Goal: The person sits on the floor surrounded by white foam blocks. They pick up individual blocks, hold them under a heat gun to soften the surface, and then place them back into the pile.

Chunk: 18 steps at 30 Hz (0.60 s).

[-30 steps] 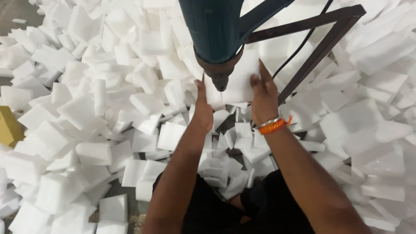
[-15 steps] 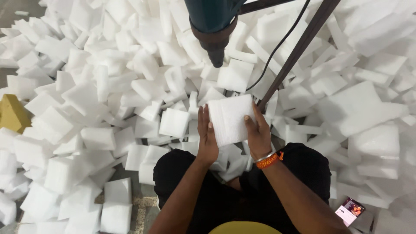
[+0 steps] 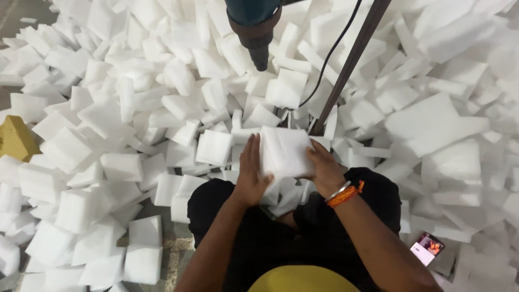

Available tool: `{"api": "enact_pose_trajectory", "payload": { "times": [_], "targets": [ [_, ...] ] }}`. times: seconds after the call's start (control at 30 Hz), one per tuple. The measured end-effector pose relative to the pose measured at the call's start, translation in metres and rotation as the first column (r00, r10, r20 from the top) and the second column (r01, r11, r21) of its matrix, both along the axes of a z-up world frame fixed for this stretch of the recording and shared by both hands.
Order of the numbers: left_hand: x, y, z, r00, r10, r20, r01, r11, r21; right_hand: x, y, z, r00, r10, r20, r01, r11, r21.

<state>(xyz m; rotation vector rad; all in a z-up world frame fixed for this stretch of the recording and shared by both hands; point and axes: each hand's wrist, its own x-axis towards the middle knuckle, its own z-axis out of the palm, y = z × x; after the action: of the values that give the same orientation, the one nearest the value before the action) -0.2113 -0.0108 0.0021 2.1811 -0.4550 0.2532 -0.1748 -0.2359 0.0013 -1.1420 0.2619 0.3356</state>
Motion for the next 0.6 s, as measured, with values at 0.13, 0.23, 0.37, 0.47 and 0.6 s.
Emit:
{"api": "enact_pose_trajectory", "payload": {
  "times": [0.13,0.23,0.37,0.47,0.6],
  "targets": [
    [-0.016,0.005,0.006,0.983,-0.039,-0.179,0.066,0.986,0.15,0.001,-0.026,0.005,0.997,0.08,0.013,-0.079,0.997,-0.02],
    [-0.02,0.006,-0.004,0.923,-0.091,-0.373,0.035,0.987,-0.154,-0.001,-0.031,0.003,0.929,0.18,0.323,0.023,0.844,-0.536],
    [-0.007,0.012,-0.024,0.642,-0.314,-0.699,-0.198,0.813,-0.548,-0.006,-0.031,-0.006,0.506,0.541,0.672,0.463,0.487,-0.74],
    [-0.002,0.017,-0.029,0.656,-0.332,-0.678,-0.211,0.782,-0.586,-0.006,-0.02,-0.013,0.897,0.268,0.352,0.072,0.697,-0.714],
    [-0.001,0.013,-0.01,0.967,-0.255,-0.004,0.22,0.844,-0.489,0.01,-0.007,-0.018,0.917,0.119,0.38,0.09,0.867,-0.489]
  ]
}}
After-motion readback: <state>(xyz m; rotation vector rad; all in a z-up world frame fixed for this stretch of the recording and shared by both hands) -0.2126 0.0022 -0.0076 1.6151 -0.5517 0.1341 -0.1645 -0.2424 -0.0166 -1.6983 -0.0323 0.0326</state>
